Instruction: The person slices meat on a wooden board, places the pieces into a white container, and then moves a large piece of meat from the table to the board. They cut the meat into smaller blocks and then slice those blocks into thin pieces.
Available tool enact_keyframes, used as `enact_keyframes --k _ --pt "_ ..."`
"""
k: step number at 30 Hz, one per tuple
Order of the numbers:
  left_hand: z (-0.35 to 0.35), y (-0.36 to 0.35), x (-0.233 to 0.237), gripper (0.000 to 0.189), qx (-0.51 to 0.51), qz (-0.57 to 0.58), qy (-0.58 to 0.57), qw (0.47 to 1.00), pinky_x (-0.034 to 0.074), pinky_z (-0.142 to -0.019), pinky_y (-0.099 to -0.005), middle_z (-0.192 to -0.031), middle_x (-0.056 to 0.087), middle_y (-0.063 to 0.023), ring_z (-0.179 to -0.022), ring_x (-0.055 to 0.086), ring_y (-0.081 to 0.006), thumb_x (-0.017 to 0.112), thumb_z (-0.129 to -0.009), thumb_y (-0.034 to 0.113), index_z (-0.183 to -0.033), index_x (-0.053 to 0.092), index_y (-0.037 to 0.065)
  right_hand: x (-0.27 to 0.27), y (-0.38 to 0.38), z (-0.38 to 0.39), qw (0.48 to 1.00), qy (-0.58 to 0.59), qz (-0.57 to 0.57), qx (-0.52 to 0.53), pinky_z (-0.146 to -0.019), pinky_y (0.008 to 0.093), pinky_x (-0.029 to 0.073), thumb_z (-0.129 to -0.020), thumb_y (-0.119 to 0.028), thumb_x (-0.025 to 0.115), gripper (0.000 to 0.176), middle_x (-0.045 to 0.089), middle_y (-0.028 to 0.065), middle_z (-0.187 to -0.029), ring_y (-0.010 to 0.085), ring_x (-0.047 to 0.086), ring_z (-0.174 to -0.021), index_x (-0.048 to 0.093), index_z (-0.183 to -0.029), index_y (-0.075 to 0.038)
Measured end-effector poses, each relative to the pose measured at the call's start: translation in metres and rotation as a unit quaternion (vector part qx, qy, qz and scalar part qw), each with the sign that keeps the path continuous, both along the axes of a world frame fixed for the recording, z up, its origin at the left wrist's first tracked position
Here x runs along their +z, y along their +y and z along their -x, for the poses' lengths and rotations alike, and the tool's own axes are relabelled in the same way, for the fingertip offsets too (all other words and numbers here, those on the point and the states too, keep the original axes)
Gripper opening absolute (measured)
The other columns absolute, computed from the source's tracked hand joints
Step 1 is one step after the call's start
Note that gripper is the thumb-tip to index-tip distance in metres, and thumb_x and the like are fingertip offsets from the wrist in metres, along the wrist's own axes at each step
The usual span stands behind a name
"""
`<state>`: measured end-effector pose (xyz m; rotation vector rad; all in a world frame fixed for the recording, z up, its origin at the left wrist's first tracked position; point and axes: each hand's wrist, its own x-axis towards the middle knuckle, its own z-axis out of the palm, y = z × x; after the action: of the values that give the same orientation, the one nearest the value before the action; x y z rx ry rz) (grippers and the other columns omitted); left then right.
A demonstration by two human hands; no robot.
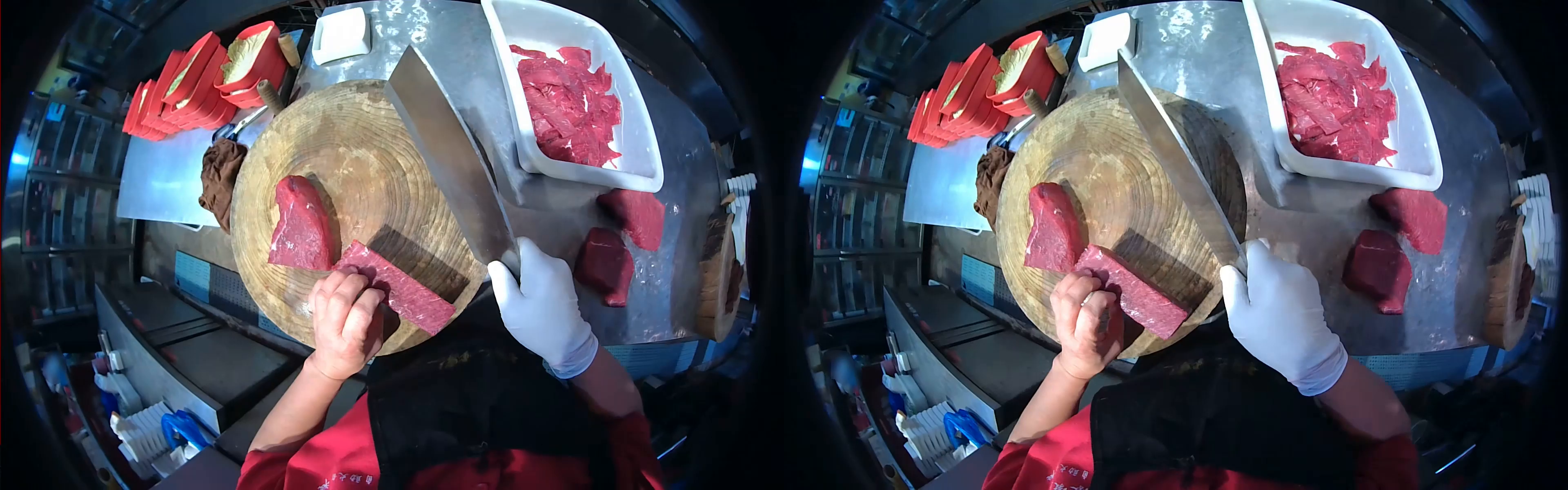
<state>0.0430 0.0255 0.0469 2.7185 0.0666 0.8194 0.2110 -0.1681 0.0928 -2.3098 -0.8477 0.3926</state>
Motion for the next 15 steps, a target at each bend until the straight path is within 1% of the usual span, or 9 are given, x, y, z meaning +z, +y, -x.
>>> enact_keyframes --k 2,6,8,12,14,15 --pt "0.0 -0.001 -0.001 0.043 -0.001 0.033 -0.019 0.999 0.047 -0.085 -0.0461 -0.106 0.058 -0.0165 -0.1 0.058 -0.0375 0.071 -0.057 -0.008 -0.097 0.062 0.002 0.0 0.0 0.0 1.0 -0.004 -0.002 -0.005 -0.057 0.0505 0.048 -0.089 -0.017 0.064 0.021 0.059 0.0222 -0.065 0.0433 0.061 -0.063 0.054 -0.086 0.002" --pt "0.001 -0.001 -0.006 0.042 0.0 0.039 -0.032 0.999 0.047 -0.087 -0.0459 -0.106 0.058 -0.0169 -0.101 0.059 -0.038 0.071 -0.057 -0.008 -0.096 0.062 0.002 -0.004 0.0 -0.001 1.0 -0.024 -0.008 0.002 -0.057 0.051 0.047 -0.089 -0.017 0.064 0.021 0.059 0.0218 -0.065 0.0433 0.061 -0.063 0.054 -0.086 0.001" --pt "0.002 0.0 -0.01 0.041 0.005 0.033 -0.038 0.999 0.046 -0.086 -0.0479 -0.11 0.058 -0.0138 -0.105 0.057 -0.0349 0.07 -0.059 0.002 -0.1 0.065 0.004 -0.004 0.0 -0.001 1.0 -0.03 -0.003 0.003 -0.057 0.0513 0.047 -0.089 -0.017 0.064 0.021 0.059 0.0217 -0.065 0.0432 0.061 -0.063 0.054 -0.085 0.001" --pt "0.002 0.0 -0.012 0.043 0.007 0.028 -0.044 0.999 0.046 -0.085 -0.0472 -0.109 0.058 -0.0133 -0.104 0.057 -0.0342 0.072 -0.06 0.004 -0.103 0.067 0.007 0.0 0.001 0.0 1.0 -0.008 0.004 -0.005 -0.058 0.0526 0.046 -0.089 -0.018 0.064 0.022 0.058 0.0224 -0.066 0.0443 0.061 -0.064 0.053 -0.086 0.001" --pt "0.002 -0.002 -0.008 0.046 0.003 0.018 -0.04 0.999 0.046 -0.083 -0.0453 -0.108 0.056 -0.0122 -0.102 0.057 -0.033 0.074 -0.059 0.005 -0.105 0.07 0.011 0.0 0.002 0.0 1.0 -0.007 0.005 -0.011 -0.058 0.0529 0.046 -0.089 -0.018 0.064 0.023 0.058 0.0226 -0.066 0.0447 0.06 -0.065 0.053 -0.086 0.001" --pt "0.002 -0.002 -0.008 0.046 0.003 0.019 -0.04 0.999 0.046 -0.083 -0.0453 -0.108 0.056 -0.0122 -0.102 0.057 -0.033 0.074 -0.059 0.005 -0.105 0.07 0.011 0.0 0.001 0.0 1.0 -0.002 0.002 -0.012 -0.058 0.0531 0.046 -0.089 -0.019 0.064 0.023 0.058 0.0229 -0.066 0.0451 0.06 -0.065 0.053 -0.086 0.001"
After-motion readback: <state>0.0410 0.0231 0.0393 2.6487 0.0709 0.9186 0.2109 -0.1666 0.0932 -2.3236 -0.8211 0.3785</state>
